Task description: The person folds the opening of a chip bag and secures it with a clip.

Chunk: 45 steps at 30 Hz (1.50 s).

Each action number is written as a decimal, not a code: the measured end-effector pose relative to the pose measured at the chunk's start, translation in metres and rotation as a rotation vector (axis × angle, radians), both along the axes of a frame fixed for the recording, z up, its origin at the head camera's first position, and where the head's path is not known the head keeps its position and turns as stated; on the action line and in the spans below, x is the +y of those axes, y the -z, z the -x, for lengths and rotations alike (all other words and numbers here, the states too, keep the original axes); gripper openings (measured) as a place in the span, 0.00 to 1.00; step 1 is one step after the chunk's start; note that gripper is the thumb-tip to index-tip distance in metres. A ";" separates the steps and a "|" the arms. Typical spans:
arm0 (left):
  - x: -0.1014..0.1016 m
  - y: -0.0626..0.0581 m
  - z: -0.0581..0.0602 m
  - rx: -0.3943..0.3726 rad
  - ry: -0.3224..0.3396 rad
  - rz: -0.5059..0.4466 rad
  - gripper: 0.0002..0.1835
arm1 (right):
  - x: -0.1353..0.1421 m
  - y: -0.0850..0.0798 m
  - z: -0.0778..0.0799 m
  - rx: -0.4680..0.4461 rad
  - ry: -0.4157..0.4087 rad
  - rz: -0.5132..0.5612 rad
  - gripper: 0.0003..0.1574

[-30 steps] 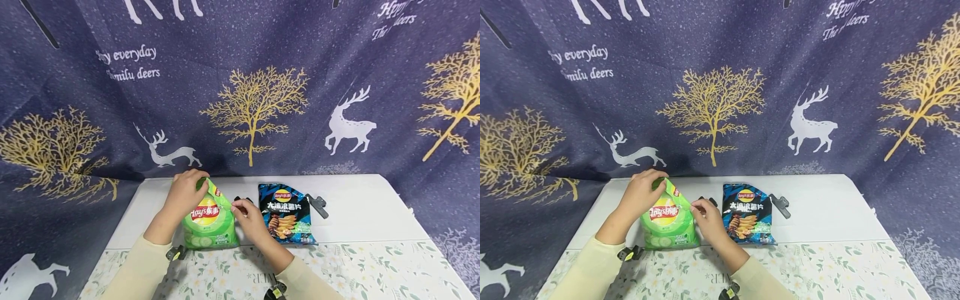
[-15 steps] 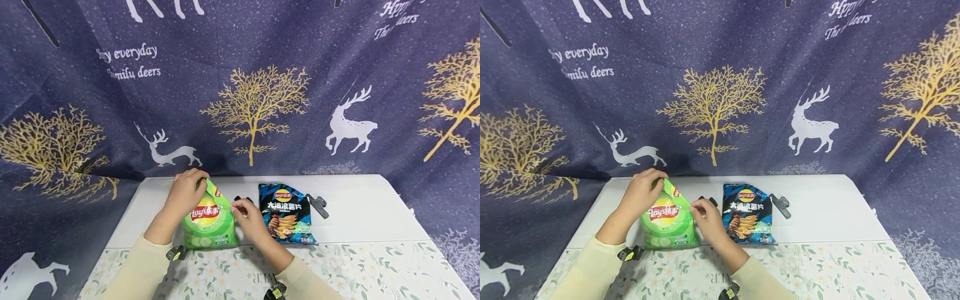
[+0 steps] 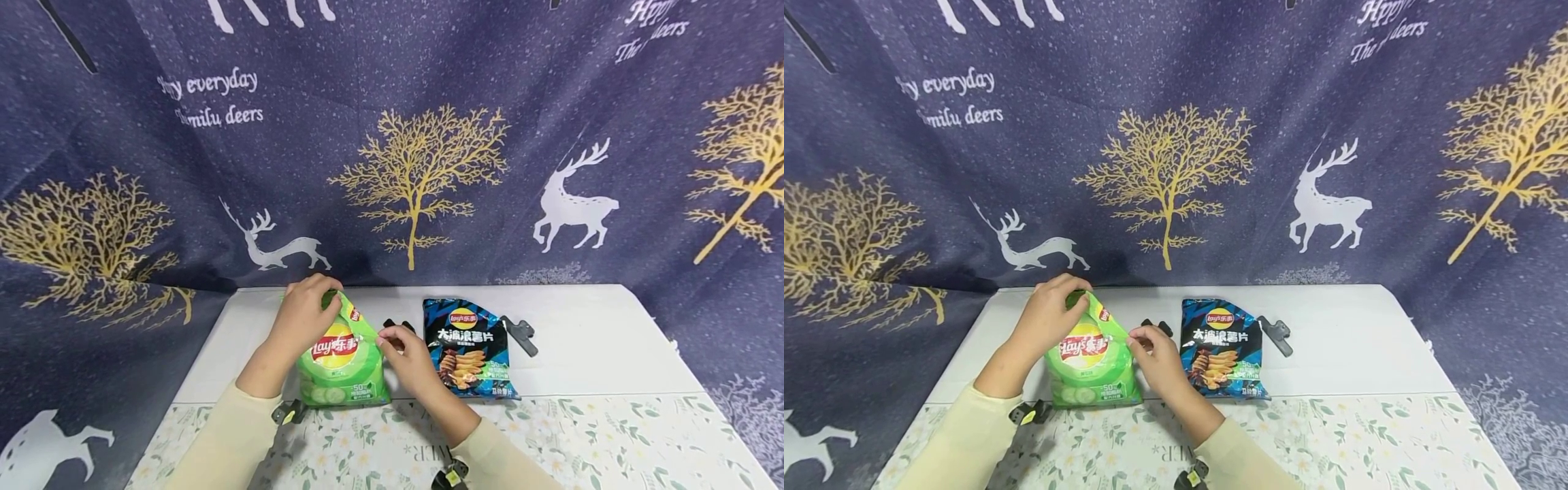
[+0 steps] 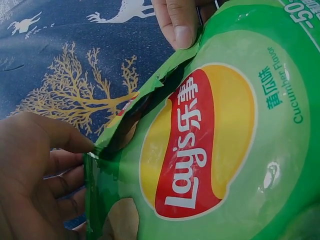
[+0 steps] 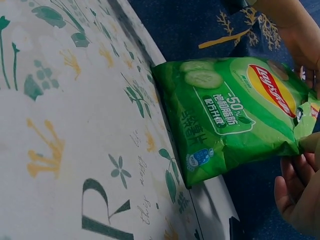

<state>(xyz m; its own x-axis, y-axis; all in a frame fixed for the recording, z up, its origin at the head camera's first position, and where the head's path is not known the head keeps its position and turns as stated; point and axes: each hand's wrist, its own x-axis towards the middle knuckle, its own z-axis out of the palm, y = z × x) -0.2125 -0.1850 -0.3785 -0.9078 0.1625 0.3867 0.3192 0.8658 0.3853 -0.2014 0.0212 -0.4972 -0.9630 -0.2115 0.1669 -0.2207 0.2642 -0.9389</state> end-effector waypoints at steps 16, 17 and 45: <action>-0.003 0.004 0.001 0.028 0.015 0.007 0.07 | 0.008 -0.004 0.006 0.004 -0.087 -0.024 0.17; -0.003 0.004 0.001 0.028 0.016 0.006 0.07 | 0.009 -0.005 0.006 0.002 -0.092 -0.029 0.18; -0.003 0.005 0.000 0.052 0.029 -0.016 0.07 | 0.019 0.010 0.023 0.026 0.026 -0.461 0.29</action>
